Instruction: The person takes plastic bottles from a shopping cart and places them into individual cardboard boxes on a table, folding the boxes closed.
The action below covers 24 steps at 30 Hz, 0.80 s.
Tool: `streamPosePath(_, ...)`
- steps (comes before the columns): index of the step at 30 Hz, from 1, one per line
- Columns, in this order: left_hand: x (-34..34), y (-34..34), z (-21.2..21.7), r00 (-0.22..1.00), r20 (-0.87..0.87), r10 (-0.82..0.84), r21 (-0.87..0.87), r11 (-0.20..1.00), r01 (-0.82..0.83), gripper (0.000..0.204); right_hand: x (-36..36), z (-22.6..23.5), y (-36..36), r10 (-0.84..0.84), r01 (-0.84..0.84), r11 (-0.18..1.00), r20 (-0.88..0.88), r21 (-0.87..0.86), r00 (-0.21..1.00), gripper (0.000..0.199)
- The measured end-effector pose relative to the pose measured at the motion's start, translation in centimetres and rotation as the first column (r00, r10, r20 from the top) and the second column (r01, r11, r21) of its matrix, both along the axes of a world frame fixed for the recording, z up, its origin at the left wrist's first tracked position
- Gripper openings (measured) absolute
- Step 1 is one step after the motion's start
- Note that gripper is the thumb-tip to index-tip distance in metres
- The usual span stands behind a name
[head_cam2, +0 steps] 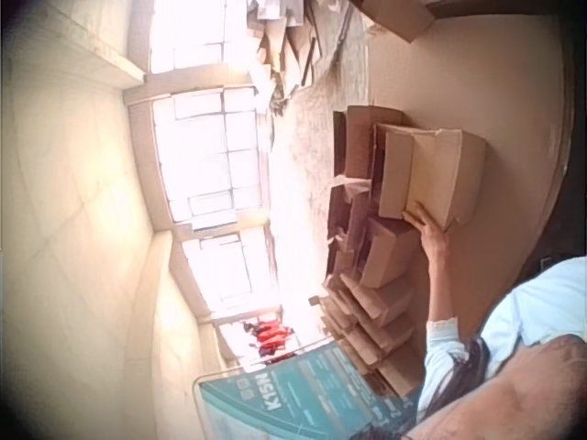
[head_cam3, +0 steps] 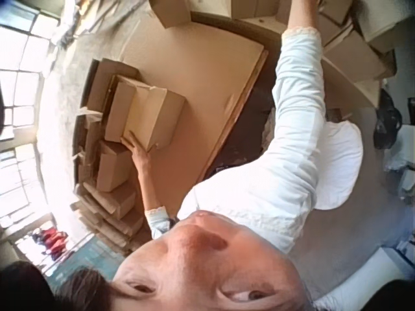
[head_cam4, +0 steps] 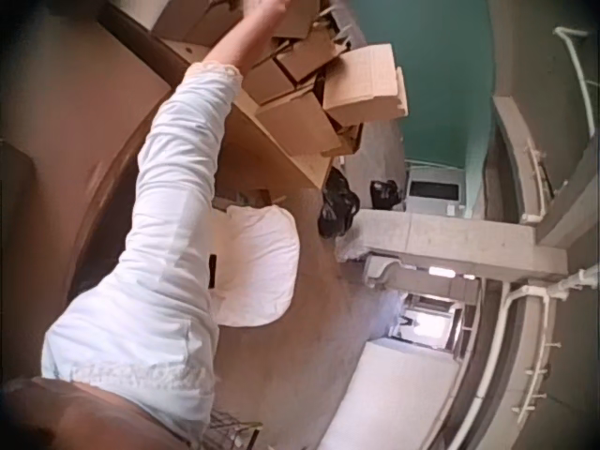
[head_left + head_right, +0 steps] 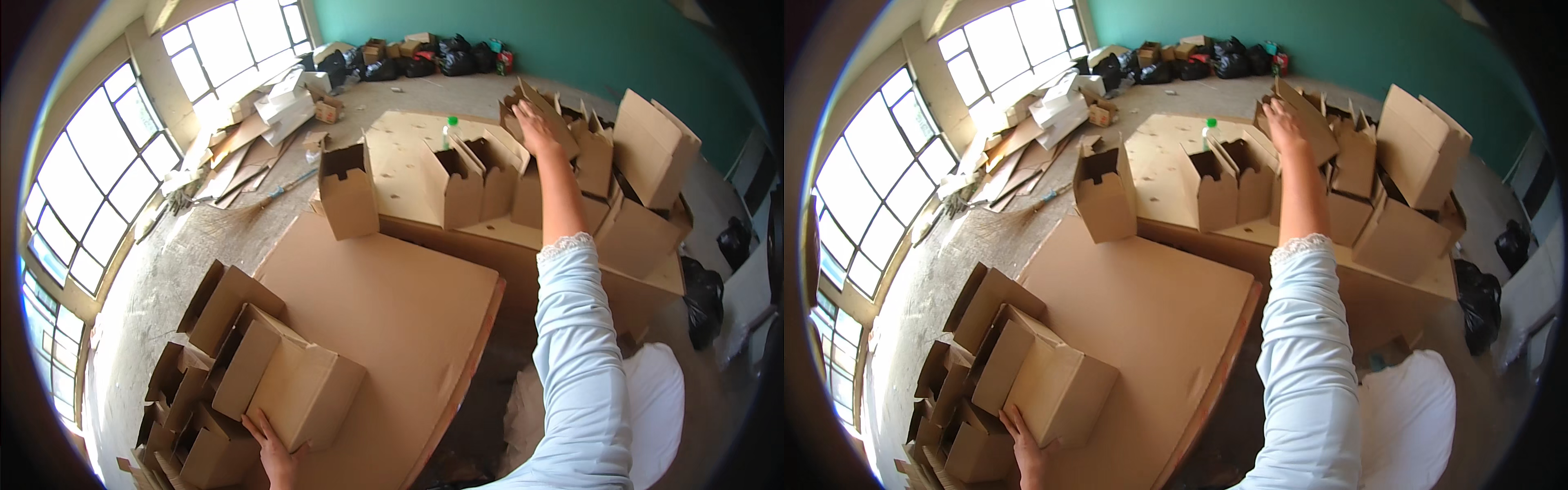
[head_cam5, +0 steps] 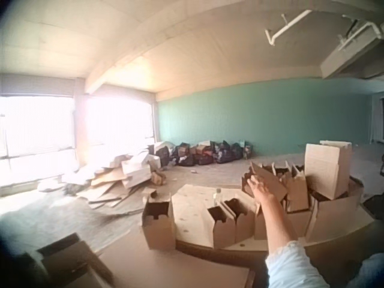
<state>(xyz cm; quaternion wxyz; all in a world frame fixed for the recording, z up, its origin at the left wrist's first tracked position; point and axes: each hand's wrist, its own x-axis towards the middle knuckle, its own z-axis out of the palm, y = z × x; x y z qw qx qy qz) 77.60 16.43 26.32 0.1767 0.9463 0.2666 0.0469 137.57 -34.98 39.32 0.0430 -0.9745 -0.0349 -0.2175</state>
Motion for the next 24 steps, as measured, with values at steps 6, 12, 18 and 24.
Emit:
streamPosePath(6, -0.2, -0.5, 0.4, 0.995, 0.014, -0.095, 0.135, 0.987, 0.092, 0.121, 0.3, -0.6, 1.1, -0.047, 0.051, 0.986, 0.029, -0.159, 0.998, 0.065)
streamPosePath(12, -0.1, -1.2, 1.4, 0.999, -0.038, 0.002, -0.004, 1.0, -0.002, 0.108, -2.1, -0.1, 2.2, -0.368, 0.323, 0.857, -0.038, -0.401, 0.929, 0.039)
streamPosePath(18, -0.1, -0.1, 0.0, 0.998, -0.063, 0.024, -0.011, 1.0, -0.025, 0.128, -5.1, -0.2, -0.8, -0.292, 0.359, 0.813, 0.212, -0.458, 0.933, 0.013)
streamPosePath(24, -0.7, -0.6, -0.2, 1.0, -0.019, 0.011, 0.078, 0.997, -0.009, 0.128, -14.0, 2.2, 3.7, 0.082, -0.034, 0.994, 0.496, -0.104, 0.864, 0.019)
